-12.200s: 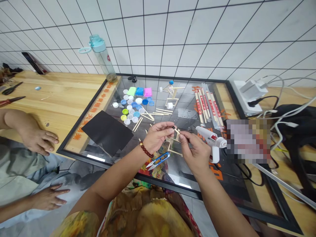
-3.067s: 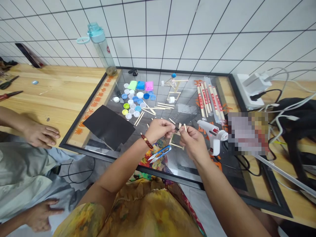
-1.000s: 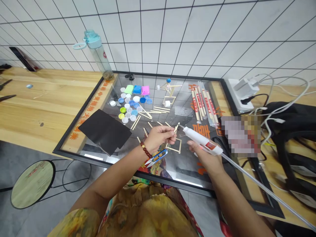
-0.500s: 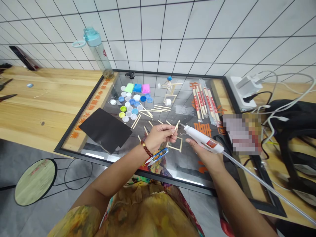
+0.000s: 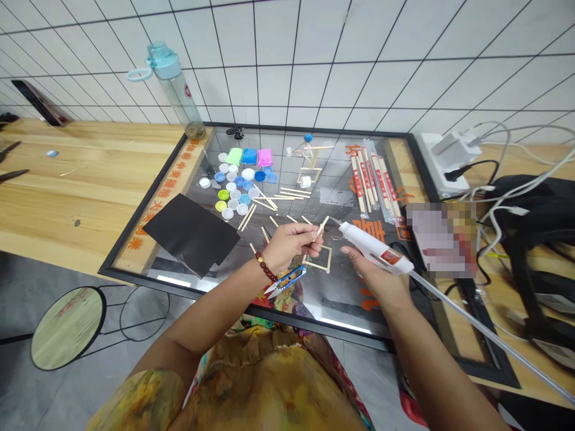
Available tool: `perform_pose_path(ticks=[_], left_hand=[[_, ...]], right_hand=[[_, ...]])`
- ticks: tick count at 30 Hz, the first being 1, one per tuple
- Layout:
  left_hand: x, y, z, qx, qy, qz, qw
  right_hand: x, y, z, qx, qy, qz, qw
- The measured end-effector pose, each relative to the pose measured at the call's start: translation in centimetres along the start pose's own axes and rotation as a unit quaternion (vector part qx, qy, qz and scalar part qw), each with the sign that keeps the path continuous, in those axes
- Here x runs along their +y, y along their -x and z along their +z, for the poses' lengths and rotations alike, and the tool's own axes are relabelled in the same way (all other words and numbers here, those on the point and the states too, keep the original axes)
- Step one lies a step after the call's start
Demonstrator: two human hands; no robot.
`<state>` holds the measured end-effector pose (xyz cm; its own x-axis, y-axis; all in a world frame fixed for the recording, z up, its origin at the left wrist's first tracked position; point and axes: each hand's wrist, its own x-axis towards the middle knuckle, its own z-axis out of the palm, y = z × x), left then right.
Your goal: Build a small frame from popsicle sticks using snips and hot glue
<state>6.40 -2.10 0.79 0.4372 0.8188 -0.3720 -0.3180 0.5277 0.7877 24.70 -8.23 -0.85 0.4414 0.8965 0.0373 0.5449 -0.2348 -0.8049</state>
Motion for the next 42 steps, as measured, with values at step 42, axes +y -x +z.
perform_pose_path(ticks=[42], left_hand=[[-0.01, -0.18, 0.10, 0.094, -0.041, 0.103, 0.989]], right_hand=[[0.07, 0.66, -0.28, -0.020, 0.014, -0.013, 1.000]])
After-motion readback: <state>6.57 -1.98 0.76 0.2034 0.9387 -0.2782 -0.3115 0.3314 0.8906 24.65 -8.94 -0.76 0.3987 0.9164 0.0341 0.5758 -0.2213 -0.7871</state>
